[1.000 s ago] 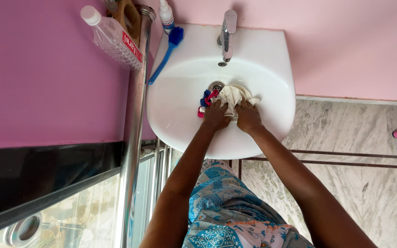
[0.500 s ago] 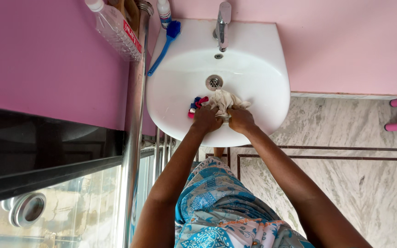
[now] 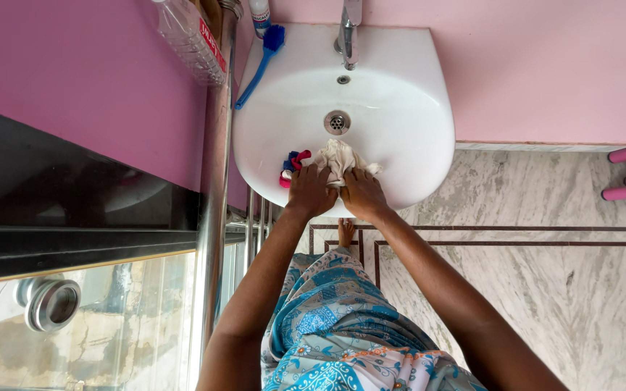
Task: The person scrubs a small white cloth in a bathroom sink, applying liquid from a small bottle and rinsing it under the faucet.
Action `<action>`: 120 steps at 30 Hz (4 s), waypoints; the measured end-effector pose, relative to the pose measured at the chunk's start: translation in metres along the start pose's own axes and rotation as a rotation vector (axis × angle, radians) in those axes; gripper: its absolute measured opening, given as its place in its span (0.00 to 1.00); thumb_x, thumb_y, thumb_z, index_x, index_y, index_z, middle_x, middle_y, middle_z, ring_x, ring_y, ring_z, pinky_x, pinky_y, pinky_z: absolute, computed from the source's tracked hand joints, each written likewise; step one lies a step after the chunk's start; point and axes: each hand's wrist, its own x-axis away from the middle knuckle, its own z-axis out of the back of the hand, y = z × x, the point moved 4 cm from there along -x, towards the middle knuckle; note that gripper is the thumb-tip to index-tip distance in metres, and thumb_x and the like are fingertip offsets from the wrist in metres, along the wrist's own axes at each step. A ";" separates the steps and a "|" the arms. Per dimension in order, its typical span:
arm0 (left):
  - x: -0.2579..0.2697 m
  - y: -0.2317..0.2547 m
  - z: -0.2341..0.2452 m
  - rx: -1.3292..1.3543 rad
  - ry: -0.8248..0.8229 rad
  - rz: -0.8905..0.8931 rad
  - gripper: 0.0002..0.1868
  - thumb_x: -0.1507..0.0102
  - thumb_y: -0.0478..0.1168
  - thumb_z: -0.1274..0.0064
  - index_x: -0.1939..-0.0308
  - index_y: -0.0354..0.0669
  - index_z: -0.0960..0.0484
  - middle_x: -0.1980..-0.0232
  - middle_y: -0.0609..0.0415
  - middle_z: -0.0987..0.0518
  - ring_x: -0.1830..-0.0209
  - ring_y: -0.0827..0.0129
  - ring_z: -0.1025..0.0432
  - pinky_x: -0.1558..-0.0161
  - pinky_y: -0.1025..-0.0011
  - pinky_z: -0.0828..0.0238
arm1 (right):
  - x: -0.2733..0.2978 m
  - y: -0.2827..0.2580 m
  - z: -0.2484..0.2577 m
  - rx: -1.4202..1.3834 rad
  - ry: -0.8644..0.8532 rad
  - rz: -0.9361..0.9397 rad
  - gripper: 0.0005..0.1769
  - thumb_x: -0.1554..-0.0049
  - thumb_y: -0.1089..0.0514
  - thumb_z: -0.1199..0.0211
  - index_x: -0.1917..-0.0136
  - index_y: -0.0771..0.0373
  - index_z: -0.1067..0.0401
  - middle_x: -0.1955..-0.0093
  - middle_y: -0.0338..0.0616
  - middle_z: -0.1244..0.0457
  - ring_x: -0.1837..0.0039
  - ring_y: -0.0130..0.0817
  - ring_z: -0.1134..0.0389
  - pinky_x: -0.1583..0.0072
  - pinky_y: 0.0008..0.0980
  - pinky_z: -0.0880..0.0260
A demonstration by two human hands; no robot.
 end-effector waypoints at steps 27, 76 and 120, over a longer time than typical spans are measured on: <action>-0.048 0.198 -0.019 0.477 0.261 -0.304 0.40 0.36 0.39 0.43 0.22 0.45 0.43 0.20 0.31 0.47 0.23 0.40 0.45 0.28 0.45 0.45 | 0.092 0.149 0.082 -0.058 0.380 -0.188 0.36 0.37 0.63 0.46 0.20 0.73 0.50 0.15 0.66 0.62 0.15 0.61 0.57 0.23 0.51 0.46; -0.321 0.131 0.049 0.041 0.467 0.038 0.38 0.37 0.42 0.45 0.24 0.43 0.38 0.21 0.41 0.41 0.21 0.43 0.47 0.27 0.46 0.48 | -0.211 0.213 0.164 0.107 0.228 0.042 0.34 0.36 0.53 0.44 0.22 0.70 0.46 0.16 0.62 0.59 0.16 0.54 0.59 0.21 0.59 0.60; -0.239 0.077 0.059 0.009 0.570 -0.008 0.35 0.37 0.30 0.48 0.25 0.32 0.37 0.24 0.37 0.36 0.25 0.40 0.40 0.26 0.48 0.44 | -0.194 0.133 0.144 0.109 0.294 0.167 0.18 0.39 0.66 0.46 0.36 0.71 0.33 0.19 0.63 0.49 0.17 0.54 0.51 0.20 0.56 0.55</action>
